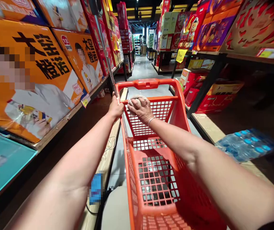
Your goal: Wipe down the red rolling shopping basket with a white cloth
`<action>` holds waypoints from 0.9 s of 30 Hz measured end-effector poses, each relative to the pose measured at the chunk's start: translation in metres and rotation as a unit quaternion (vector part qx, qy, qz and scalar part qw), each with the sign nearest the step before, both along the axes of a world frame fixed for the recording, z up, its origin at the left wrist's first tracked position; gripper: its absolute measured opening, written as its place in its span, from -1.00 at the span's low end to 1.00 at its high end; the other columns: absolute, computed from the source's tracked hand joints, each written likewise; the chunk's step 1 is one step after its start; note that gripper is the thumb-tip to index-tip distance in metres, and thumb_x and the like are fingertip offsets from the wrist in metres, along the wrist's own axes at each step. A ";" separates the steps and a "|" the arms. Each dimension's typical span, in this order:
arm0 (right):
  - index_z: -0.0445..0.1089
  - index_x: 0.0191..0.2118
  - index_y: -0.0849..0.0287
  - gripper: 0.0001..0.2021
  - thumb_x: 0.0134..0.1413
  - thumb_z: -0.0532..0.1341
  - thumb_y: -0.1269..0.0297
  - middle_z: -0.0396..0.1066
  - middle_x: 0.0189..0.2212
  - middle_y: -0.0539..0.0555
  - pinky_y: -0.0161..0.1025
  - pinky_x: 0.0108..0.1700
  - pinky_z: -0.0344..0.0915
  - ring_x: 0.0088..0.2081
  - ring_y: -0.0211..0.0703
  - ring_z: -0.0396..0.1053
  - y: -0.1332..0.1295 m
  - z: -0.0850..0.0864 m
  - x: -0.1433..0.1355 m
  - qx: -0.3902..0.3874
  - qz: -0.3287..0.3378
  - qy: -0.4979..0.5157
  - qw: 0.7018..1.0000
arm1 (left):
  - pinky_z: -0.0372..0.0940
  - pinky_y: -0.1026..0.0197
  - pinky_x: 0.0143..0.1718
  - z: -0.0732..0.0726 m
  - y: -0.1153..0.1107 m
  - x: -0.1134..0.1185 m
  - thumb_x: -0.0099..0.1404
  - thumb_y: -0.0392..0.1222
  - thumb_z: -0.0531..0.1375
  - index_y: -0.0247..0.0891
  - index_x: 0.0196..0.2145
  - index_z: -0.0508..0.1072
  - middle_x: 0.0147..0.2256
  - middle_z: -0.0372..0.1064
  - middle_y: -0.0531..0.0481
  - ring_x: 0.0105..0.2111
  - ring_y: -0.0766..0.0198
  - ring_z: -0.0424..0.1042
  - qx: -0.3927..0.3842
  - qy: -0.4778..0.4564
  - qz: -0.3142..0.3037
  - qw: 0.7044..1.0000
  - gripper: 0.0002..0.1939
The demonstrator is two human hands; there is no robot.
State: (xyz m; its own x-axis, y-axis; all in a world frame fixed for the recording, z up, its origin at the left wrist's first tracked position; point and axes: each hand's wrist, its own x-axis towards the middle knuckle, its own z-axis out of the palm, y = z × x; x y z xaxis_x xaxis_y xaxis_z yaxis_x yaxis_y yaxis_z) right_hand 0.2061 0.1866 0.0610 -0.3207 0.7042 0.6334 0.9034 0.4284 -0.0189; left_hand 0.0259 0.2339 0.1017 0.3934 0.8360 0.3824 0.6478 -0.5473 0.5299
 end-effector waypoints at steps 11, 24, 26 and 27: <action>0.40 0.19 -0.11 -0.64 0.45 -0.01 0.23 0.14 0.36 0.06 0.22 0.18 0.09 0.24 0.16 0.01 -0.035 -0.100 0.012 -0.145 -0.022 -0.117 0.982 | 0.10 -0.06 0.41 -0.005 0.000 0.013 0.18 -0.33 0.18 -0.33 0.36 0.11 0.30 0.23 -0.24 0.36 -0.01 0.18 -0.036 -0.135 0.104 0.985 -0.22; 0.51 0.00 0.00 -0.69 0.40 0.02 0.22 0.39 0.02 0.20 -0.05 -0.01 0.19 0.01 0.08 0.16 -0.042 -0.047 0.027 -0.155 -0.064 -0.132 0.977 | -0.13 -0.20 0.46 0.015 -0.042 0.030 0.40 -0.12 0.04 -0.11 0.37 0.26 0.46 -0.04 0.04 0.50 0.07 -0.47 0.115 0.195 0.091 0.970 -0.40; 0.49 0.06 0.02 -0.64 0.44 -0.03 0.21 0.36 0.10 0.20 -0.02 0.05 0.15 0.04 0.09 0.13 -0.036 -0.027 0.039 -0.099 -0.096 -0.098 0.986 | -0.16 -0.31 0.44 0.015 -0.041 0.030 0.43 0.03 0.01 -0.07 0.31 0.35 0.43 0.04 0.06 0.50 0.04 -0.57 0.102 0.236 0.088 0.962 -0.45; 0.47 0.10 0.01 -0.64 0.44 -0.04 0.22 0.34 0.14 0.19 0.00 0.09 0.12 0.07 0.10 0.10 -0.035 -0.021 0.045 -0.073 -0.115 -0.078 0.988 | -0.20 -0.37 0.42 0.015 -0.040 0.030 0.43 0.10 0.00 -0.06 0.31 0.36 0.43 0.03 0.06 0.49 0.02 -0.60 0.099 0.250 0.093 0.959 -0.43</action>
State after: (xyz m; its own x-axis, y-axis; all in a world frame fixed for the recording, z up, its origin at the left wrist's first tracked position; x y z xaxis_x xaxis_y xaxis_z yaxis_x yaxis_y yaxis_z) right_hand 0.2513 0.1516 0.0396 -0.2272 0.8500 0.4753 0.9733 0.2145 0.0816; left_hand 0.0560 0.1937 0.1171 0.4192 0.8405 0.3432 0.8903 -0.4547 0.0262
